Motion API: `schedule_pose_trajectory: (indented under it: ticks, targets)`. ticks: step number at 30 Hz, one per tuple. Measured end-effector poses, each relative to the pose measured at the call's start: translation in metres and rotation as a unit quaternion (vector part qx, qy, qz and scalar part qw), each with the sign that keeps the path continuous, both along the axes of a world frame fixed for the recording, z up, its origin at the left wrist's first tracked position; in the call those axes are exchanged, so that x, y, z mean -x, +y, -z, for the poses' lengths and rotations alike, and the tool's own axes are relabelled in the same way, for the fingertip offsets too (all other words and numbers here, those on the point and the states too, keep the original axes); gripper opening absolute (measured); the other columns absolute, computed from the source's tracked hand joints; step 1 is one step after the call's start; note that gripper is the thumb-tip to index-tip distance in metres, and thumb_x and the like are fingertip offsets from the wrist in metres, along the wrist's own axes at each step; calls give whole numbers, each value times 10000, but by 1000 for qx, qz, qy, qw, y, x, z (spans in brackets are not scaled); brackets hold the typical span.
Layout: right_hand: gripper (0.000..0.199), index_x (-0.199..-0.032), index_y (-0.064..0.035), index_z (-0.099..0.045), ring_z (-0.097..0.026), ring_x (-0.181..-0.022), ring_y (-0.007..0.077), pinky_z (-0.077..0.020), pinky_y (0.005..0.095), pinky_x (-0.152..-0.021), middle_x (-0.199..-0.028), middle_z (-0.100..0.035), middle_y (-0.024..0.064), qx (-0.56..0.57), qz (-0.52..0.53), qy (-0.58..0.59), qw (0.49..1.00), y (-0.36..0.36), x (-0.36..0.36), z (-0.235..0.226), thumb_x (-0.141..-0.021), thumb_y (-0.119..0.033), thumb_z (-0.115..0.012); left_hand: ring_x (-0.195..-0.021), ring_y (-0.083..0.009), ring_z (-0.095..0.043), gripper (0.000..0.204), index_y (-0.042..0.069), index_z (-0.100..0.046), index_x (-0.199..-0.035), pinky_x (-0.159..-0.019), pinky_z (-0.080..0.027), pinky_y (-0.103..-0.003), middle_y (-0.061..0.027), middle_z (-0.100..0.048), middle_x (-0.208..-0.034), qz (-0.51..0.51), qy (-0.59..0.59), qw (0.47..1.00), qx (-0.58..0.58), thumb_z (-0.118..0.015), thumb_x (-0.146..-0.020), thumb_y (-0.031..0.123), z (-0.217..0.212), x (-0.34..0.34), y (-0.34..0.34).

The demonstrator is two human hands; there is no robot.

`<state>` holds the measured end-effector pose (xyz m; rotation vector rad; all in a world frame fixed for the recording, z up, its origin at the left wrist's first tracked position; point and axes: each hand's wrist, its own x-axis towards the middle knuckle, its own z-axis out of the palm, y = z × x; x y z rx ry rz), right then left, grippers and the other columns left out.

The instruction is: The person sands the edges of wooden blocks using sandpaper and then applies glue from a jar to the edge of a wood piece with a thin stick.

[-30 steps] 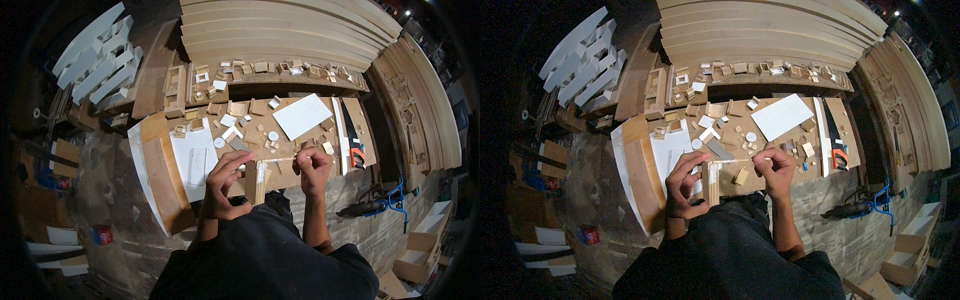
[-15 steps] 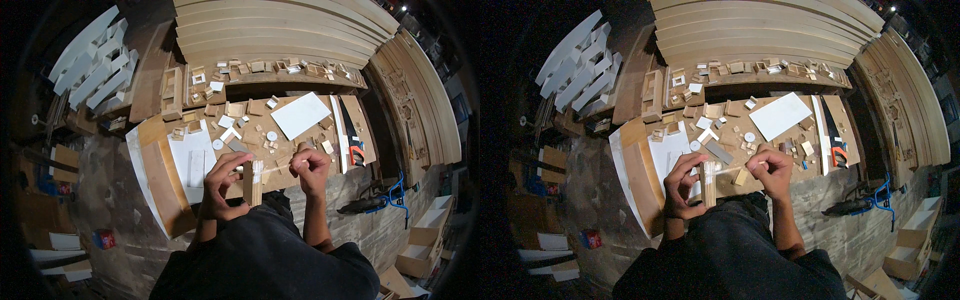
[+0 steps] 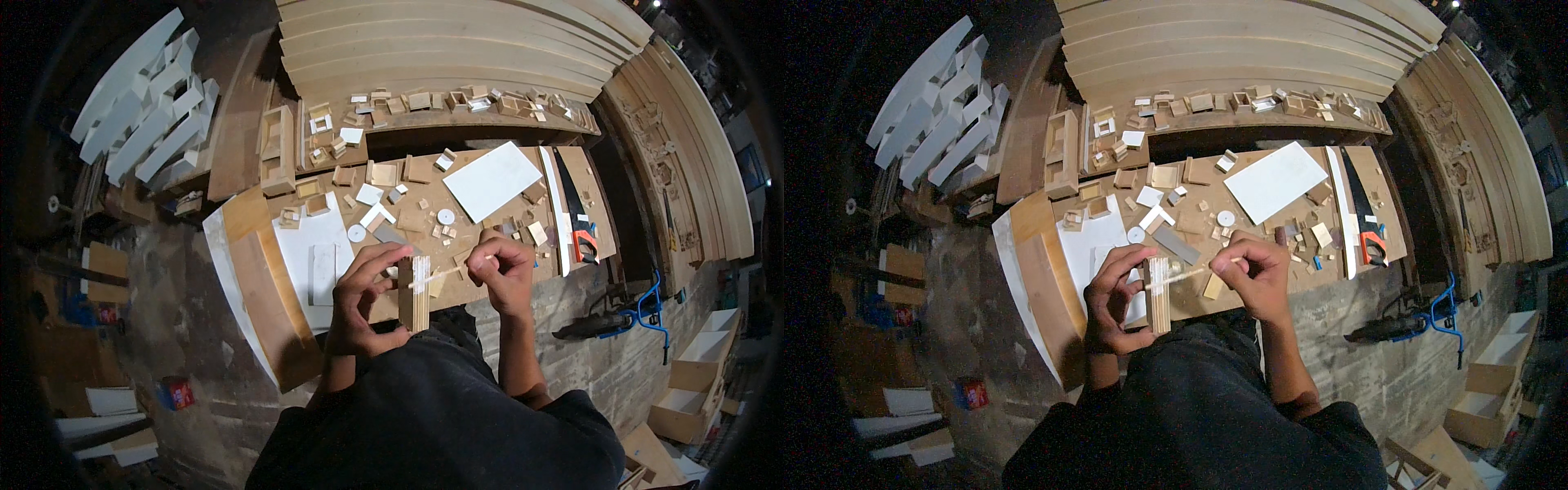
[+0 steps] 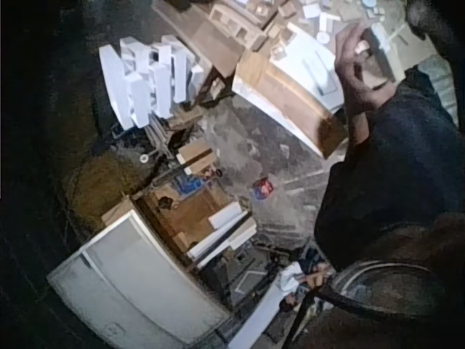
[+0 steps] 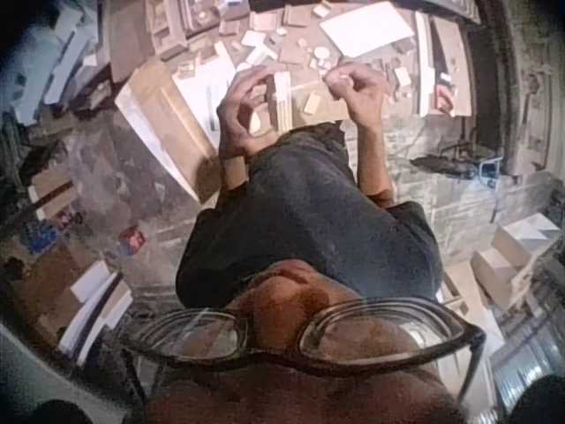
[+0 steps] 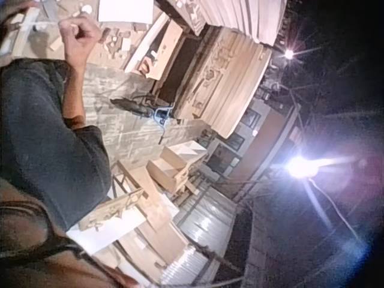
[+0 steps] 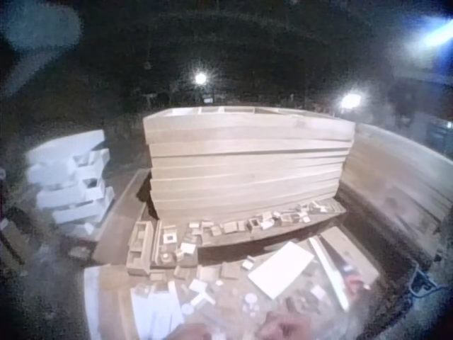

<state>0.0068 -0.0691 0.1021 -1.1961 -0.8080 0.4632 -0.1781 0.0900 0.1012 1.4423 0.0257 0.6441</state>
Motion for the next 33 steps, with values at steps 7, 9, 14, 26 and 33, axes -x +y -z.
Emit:
schedule_pose_trajectory:
  ticks: [7,9,14,26,33]
  targets:
    - [118,-827,23,-713,-484,-556,56,-370,216,-480,-665,-521,-22,-37,30,82,996,13,0,2,-891,-72,-740,-1300,-287,-526,923,-9,-530,-1412,-1053,-508,-458,-199,-472,-1412,-25,-8,1000,-9,-793,-527,9,1,3,2]
    - [118,-818,26,-711,-483,-560,57,-367,216,-483,-664,-523,-17,-45,-4,52,998,10,-2,5,-881,-68,-742,-1300,-285,-527,926,1,-532,-1412,-1042,-516,-451,-194,-473,-1415,-34,-10,999,-6,-793,-524,9,4,5,2]
    - [110,-830,29,-708,-481,-570,60,-384,216,-486,-687,-510,-12,14,-10,71,997,14,1,11,-888,-63,-728,-1304,-278,-525,927,12,-533,-1408,-1035,-523,-438,-181,-477,-1418,-34,3,999,-8,-789,-517,12,8,7,2]
    - [115,-850,9,-719,-472,-560,38,-365,208,-488,-657,-534,-36,70,23,74,995,14,-9,32,-902,-91,-742,-1288,-249,-535,869,31,-544,-1372,-1023,-540,-413,-149,-503,-1393,-62,49,996,-29,-810,-545,13,15,9,7]
    - [120,-890,-12,-776,-538,-599,93,-424,276,-544,-664,-621,35,303,64,-159,938,45,-34,202,-843,-122,-785,-1230,-235,-563,859,52,-490,-1390,-1011,-537,-399,-113,-553,-1303,-220,190,957,-11,-854,-613,93,70,61,32]
